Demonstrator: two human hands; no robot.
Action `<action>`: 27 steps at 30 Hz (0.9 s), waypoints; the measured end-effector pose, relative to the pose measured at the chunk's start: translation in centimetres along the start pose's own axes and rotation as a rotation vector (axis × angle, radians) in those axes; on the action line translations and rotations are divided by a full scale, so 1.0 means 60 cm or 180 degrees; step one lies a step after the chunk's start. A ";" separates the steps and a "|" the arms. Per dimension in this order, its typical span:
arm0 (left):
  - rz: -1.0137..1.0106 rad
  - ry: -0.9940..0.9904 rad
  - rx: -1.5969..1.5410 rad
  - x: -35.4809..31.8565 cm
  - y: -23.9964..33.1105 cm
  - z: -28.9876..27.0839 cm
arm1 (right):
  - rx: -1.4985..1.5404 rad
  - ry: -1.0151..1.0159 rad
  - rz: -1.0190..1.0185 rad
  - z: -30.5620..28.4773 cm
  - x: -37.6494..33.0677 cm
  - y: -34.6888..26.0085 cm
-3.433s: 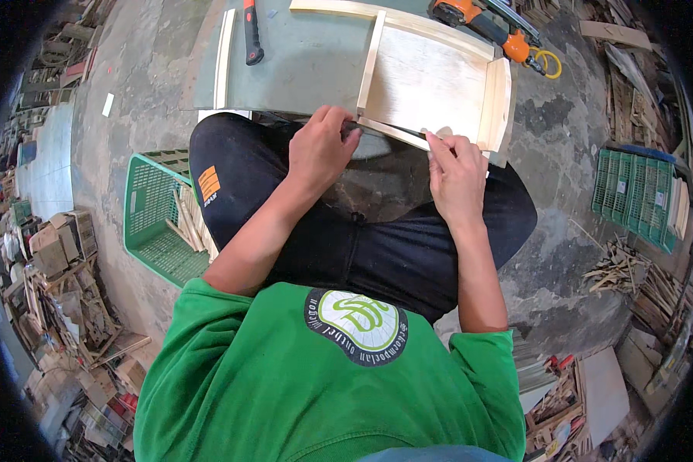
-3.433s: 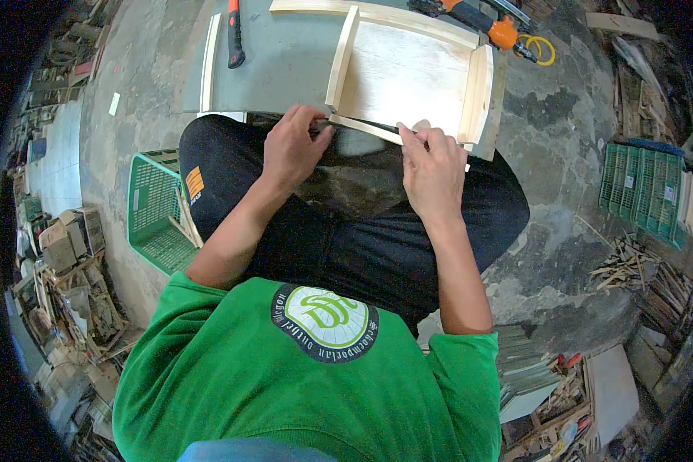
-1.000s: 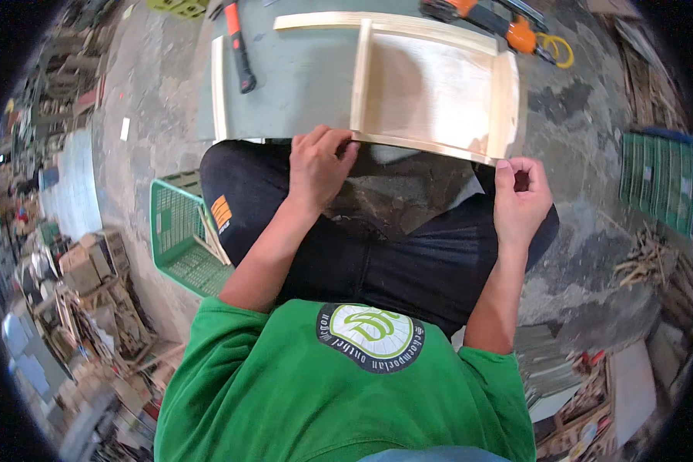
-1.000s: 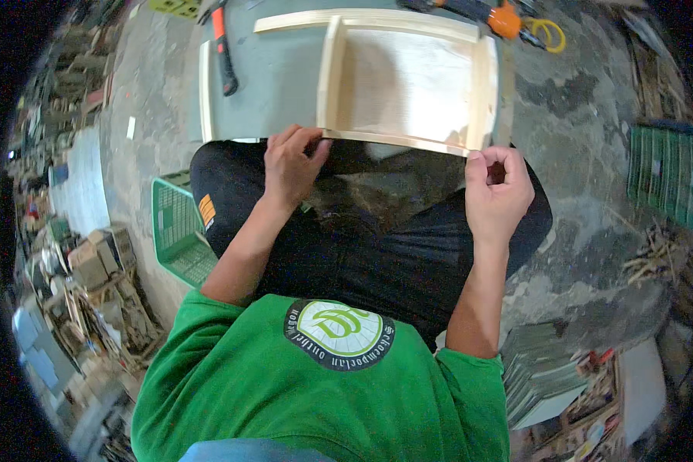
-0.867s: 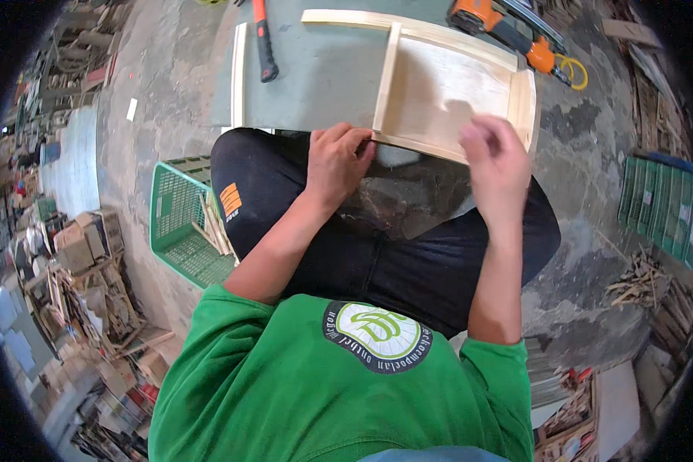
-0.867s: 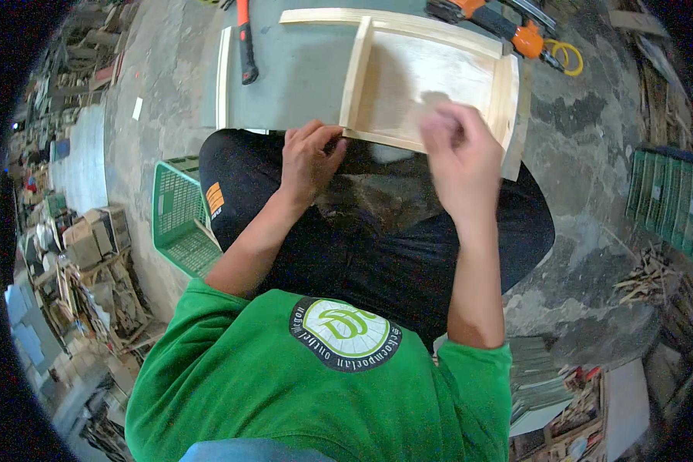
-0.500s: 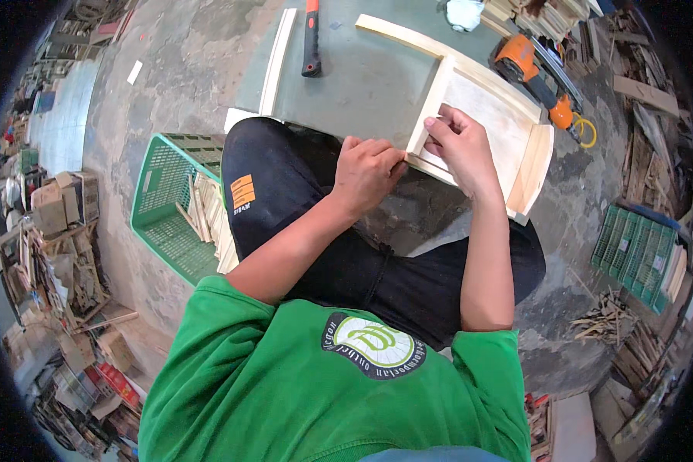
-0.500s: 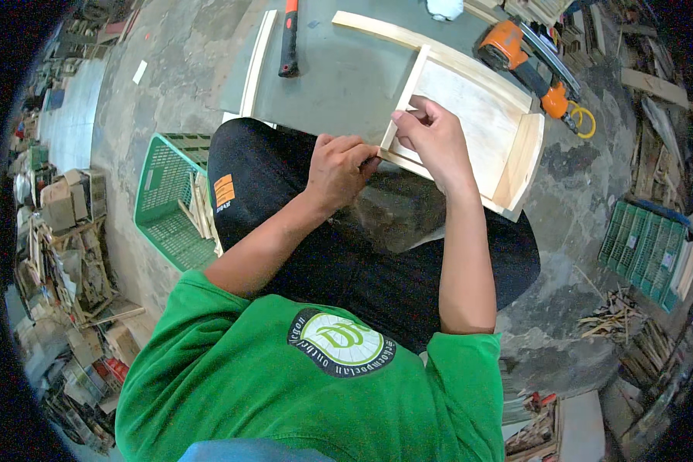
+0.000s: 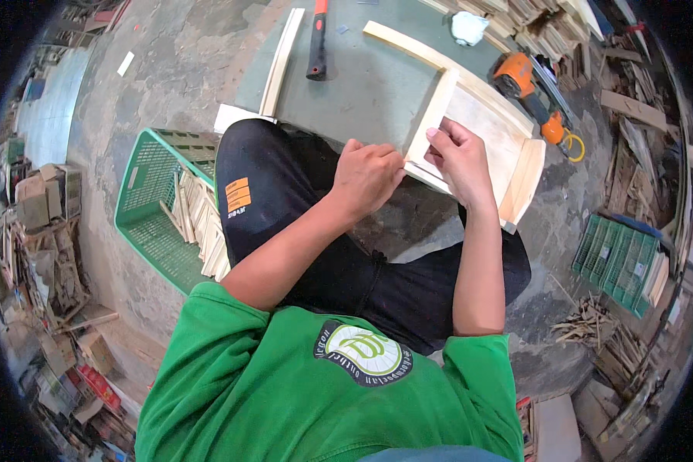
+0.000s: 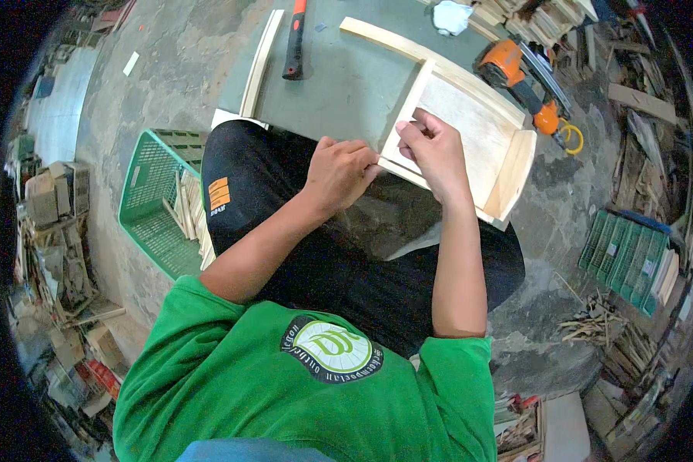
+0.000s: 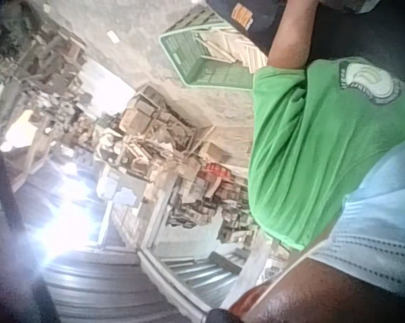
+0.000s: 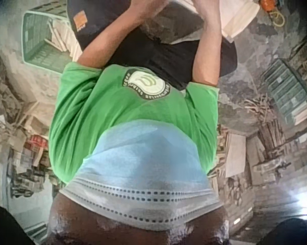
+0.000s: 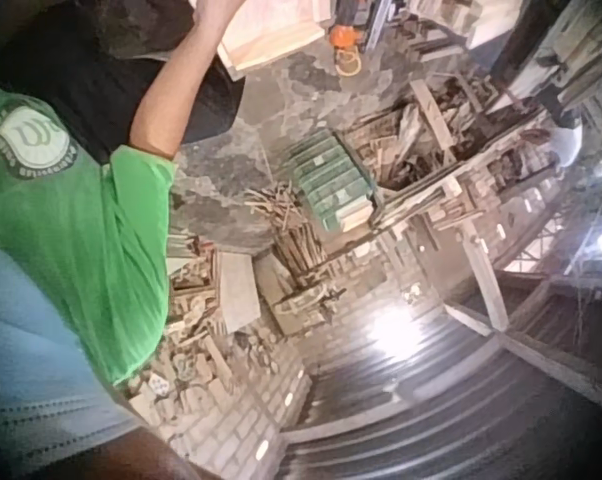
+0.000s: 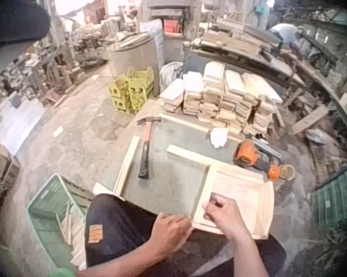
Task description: Assembling a small wooden box by gluing and nailing wooden slats together.
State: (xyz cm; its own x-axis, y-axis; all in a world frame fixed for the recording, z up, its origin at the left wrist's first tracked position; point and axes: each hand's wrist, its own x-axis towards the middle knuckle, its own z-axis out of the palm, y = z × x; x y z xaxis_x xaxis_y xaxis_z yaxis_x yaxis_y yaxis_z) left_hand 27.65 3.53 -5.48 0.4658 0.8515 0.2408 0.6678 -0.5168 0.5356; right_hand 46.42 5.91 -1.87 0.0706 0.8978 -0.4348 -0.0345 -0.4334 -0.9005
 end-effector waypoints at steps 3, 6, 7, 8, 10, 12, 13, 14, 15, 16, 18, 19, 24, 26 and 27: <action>0.0025 -0.0045 -0.0100 -0.001 0.000 -0.004 | -0.0482 0.0506 -0.0456 -0.033 -0.024 -0.017; -0.0146 -0.0207 -0.0075 -0.003 -0.003 -0.011 | -0.1958 0.2025 -0.1116 -0.097 -0.072 -0.047; -0.0108 -0.0143 -0.0070 -0.003 -0.001 -0.012 | -0.2331 0.2416 -0.1178 -0.130 -0.088 -0.042; -0.0073 -0.0078 -0.0070 -0.002 -0.001 -0.011 | -0.2710 0.2805 -0.1225 -0.152 -0.102 -0.034; -0.0001 -0.0077 -0.0032 -0.001 0.002 -0.007 | -0.2344 0.2658 -0.0752 -0.175 -0.120 -0.019; 0.0053 -0.0076 0.0029 0.000 0.004 -0.004 | -0.2187 0.2326 -0.0303 -0.201 -0.122 0.019; -0.0020 -0.0113 0.0036 -0.001 0.001 -0.003 | -0.2567 0.2111 0.0042 -0.199 -0.122 0.015; -0.0096 -0.0151 0.0049 -0.003 -0.001 -0.001 | -0.2931 0.1876 0.0392 -0.195 -0.122 0.011; -0.0072 -0.0097 0.0070 -0.004 -0.003 0.000 | -0.2893 0.1913 0.0394 -0.188 -0.121 0.007; -0.0039 -0.0111 0.0098 -0.005 0.000 -0.003 | -0.3130 0.2088 0.0542 -0.174 -0.120 -0.001; -0.0093 -0.0138 0.0063 -0.002 0.006 -0.006 | -0.3318 0.2314 0.0717 -0.156 -0.122 -0.005; -0.0047 -0.0150 0.0089 -0.002 0.006 -0.007 | -0.3321 0.2403 0.0668 -0.149 -0.121 -0.005; 0.0019 0.0031 0.0121 -0.002 0.013 -0.006 | -0.3107 0.2649 0.0487 -0.141 -0.121 0.004; -0.0145 0.0087 -0.0033 -0.005 0.019 -0.009 | -0.3032 0.2690 0.0439 -0.145 -0.120 0.009; -0.0374 0.0189 -0.0211 -0.008 0.024 -0.011 | -0.2959 0.2732 0.0488 -0.149 -0.122 0.013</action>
State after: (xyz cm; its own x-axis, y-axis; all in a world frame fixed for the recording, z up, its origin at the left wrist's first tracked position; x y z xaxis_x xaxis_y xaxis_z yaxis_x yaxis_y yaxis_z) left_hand 28.00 2.47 -4.27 0.3503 0.9105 0.2198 0.6751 -0.4081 0.6146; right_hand 54.79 -1.71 0.62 0.7593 0.6457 -0.0814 0.5845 -0.7316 -0.3510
